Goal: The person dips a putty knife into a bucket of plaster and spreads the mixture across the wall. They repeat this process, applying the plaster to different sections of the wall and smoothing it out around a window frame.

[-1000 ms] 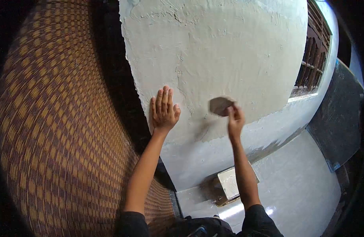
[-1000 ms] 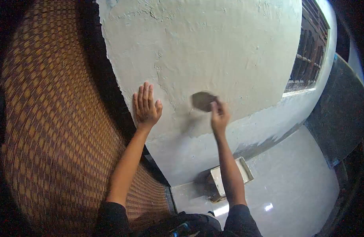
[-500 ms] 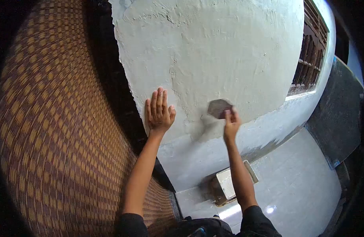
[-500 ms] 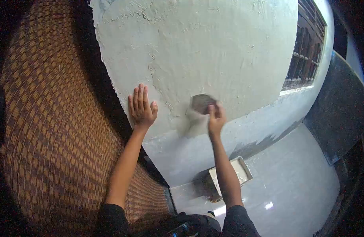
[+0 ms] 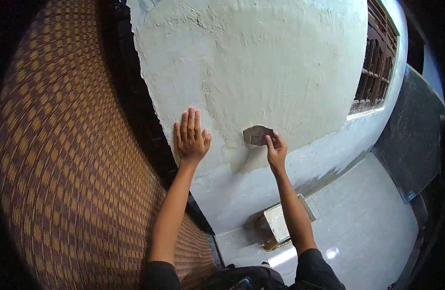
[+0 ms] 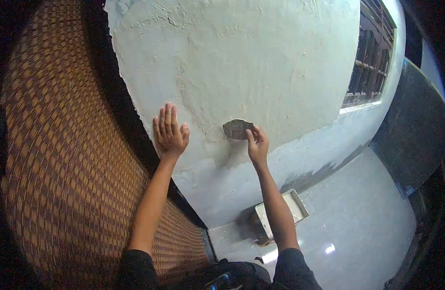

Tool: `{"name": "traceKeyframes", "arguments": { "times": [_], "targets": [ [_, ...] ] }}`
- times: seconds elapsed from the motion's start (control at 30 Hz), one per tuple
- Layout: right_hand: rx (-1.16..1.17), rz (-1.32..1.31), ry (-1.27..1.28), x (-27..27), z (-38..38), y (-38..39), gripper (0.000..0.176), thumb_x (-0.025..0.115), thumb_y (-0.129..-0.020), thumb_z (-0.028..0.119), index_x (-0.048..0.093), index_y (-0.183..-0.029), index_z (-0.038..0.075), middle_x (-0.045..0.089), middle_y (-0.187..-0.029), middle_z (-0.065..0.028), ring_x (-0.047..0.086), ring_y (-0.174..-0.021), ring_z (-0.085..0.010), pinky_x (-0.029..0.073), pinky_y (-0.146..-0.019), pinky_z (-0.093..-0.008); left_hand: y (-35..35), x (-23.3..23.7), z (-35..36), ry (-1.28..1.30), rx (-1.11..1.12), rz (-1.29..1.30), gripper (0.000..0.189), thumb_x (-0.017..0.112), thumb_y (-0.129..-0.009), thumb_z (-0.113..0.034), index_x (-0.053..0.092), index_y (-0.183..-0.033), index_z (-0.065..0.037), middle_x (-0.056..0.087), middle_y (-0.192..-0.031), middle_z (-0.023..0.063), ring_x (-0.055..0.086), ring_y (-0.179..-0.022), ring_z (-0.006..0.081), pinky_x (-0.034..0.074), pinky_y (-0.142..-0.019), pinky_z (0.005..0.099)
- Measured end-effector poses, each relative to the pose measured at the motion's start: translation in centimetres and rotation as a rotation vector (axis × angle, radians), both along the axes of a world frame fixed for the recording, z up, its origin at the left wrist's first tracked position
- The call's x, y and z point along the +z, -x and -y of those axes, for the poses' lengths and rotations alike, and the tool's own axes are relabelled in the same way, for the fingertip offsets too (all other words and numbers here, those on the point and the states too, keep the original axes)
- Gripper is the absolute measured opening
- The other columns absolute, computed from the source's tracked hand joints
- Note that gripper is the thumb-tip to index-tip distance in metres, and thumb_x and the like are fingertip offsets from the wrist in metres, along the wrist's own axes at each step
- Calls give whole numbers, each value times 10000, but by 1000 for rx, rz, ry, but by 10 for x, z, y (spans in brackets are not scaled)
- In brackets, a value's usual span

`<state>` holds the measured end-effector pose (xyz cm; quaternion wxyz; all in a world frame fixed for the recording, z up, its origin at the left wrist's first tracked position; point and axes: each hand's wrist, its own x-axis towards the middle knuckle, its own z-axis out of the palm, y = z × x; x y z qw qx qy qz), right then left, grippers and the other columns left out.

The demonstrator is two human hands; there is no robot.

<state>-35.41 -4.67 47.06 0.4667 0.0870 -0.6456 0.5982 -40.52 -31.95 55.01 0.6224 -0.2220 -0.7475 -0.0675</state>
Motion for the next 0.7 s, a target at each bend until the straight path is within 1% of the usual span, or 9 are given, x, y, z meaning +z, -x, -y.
{"name": "traceKeyframes", "arguments": {
  "times": [0.07,0.1,0.2,0.33,0.37,0.47,0.53,0.6,0.7],
  "targets": [
    [-168,123,39,9,-12,-5,302,599,-940,113,582,-1199,-41,651,-1037,-61,589,-938,-123,461,-862,-277,2,-1,1,9,6,-20,578,450,-904,-267,361,-1428,-38,355,-1491,118,312,-1391,270,210,-1144,463],
    [-121,-52,272,12,-20,-1,319,581,-950,115,568,-1230,-38,649,-1033,-75,591,-920,-135,473,-848,-289,2,-2,0,7,16,-7,578,450,-906,-271,362,-1428,-38,357,-1490,116,318,-1388,270,213,-1142,465],
    [-269,-203,516,14,-48,-10,308,561,-961,110,558,-1230,-39,643,-1060,-98,602,-932,-145,498,-816,-289,2,0,0,-7,31,-10,578,448,-909,-277,360,-1429,-40,362,-1487,113,325,-1383,269,219,-1139,470],
    [50,-22,99,-11,-13,-6,316,603,-940,118,565,-1200,-59,651,-998,-86,601,-912,-138,487,-819,-275,-2,1,0,4,43,-13,573,436,-917,-281,356,-1431,-41,365,-1485,110,328,-1382,269,220,-1137,477],
    [-35,27,-103,-18,-17,1,301,605,-938,122,582,-1186,-48,652,-999,-75,600,-875,-126,486,-799,-270,-2,1,0,0,22,-11,567,428,-921,-280,357,-1430,-40,364,-1487,109,329,-1381,268,222,-1135,475],
    [-196,59,170,-10,-38,0,278,593,-941,110,597,-1183,-26,655,-1003,-66,596,-860,-121,483,-790,-271,0,1,1,7,18,-13,563,423,-923,-278,360,-1429,-38,360,-1490,111,330,-1381,269,223,-1134,474],
    [-293,-144,370,3,-52,-9,308,575,-954,103,564,-1225,-43,655,-1033,-76,605,-896,-131,483,-823,-274,2,1,0,-1,13,-26,565,422,-922,-276,358,-1430,-39,359,-1492,109,328,-1382,269,218,-1136,474],
    [-179,-215,467,-1,-59,-10,313,582,-950,93,552,-1222,-58,651,-1061,-91,610,-942,-145,482,-847,-272,3,-1,-1,-11,7,-35,566,422,-922,-274,355,-1432,-39,358,-1493,108,327,-1383,270,213,-1137,473],
    [-12,76,152,-23,-42,-10,302,628,-914,58,576,-1187,-61,638,-1113,-112,596,-1019,-157,463,-906,-281,3,-3,-1,-15,10,-21,567,420,-921,-275,354,-1433,-40,354,-1496,108,323,-1386,268,200,-1142,473]
  ]
}}
